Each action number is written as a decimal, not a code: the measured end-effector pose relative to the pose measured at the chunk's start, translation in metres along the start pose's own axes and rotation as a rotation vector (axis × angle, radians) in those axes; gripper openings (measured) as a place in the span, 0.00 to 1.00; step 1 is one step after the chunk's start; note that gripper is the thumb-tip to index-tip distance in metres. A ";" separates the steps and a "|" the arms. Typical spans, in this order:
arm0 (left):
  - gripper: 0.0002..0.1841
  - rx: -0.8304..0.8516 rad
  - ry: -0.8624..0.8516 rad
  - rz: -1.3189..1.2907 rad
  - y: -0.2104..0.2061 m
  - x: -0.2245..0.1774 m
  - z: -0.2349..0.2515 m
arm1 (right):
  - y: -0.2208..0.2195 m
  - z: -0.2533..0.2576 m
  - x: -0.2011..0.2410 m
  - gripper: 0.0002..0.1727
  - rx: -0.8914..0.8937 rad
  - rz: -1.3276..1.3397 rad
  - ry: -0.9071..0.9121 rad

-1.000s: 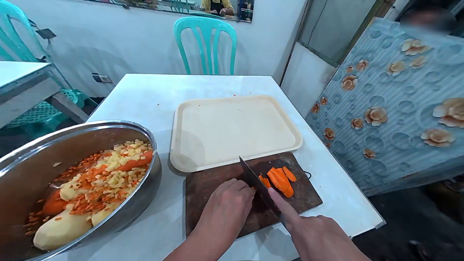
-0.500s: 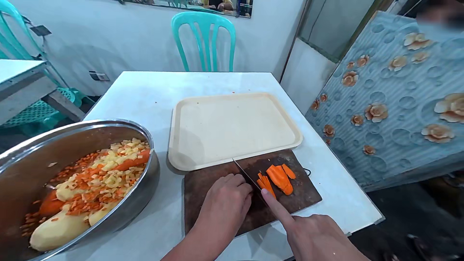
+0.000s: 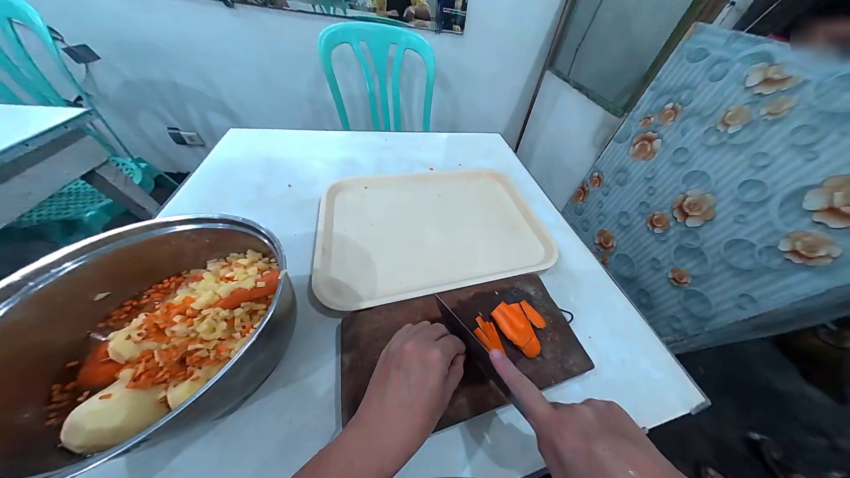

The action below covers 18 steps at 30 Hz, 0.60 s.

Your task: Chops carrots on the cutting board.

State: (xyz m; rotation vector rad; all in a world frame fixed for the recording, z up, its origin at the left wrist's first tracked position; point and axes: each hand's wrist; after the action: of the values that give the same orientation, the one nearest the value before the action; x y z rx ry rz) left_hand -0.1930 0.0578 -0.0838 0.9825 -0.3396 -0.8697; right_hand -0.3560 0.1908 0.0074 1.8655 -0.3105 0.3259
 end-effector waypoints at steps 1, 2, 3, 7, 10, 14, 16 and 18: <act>0.05 0.010 -0.001 0.007 0.001 0.000 0.000 | -0.005 0.003 0.001 0.40 -0.036 -0.022 0.016; 0.04 0.018 -0.006 0.019 0.002 0.000 0.001 | -0.006 0.005 0.003 0.41 -0.053 -0.034 0.017; 0.05 0.025 -0.014 0.034 0.003 0.000 0.002 | -0.006 0.007 0.003 0.41 -0.054 -0.024 0.008; 0.07 0.052 -0.035 0.035 0.009 0.004 0.000 | 0.005 0.008 -0.006 0.37 0.040 0.141 -0.070; 0.06 0.042 -0.022 0.015 0.009 0.003 -0.002 | 0.005 0.000 -0.008 0.37 0.017 0.146 -0.038; 0.04 0.023 -0.025 0.000 0.009 0.004 0.000 | 0.005 -0.003 0.000 0.36 0.025 0.062 -0.028; 0.03 0.022 -0.022 -0.004 0.008 0.004 0.000 | -0.001 0.001 0.002 0.39 -0.014 -0.006 0.014; 0.03 0.032 -0.028 0.000 0.008 0.004 -0.001 | -0.008 0.008 0.002 0.41 -0.057 -0.034 0.036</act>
State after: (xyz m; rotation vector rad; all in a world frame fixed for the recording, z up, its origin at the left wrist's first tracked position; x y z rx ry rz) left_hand -0.1861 0.0579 -0.0781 1.0004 -0.3784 -0.8812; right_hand -0.3509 0.1856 -0.0013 1.8046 -0.2611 0.3235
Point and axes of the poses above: each hand's wrist, its own z-axis towards the middle knuckle, its own y-axis out of the back of the hand, x = y × z, and after that the axes turned 12 degrees about z, right-handed
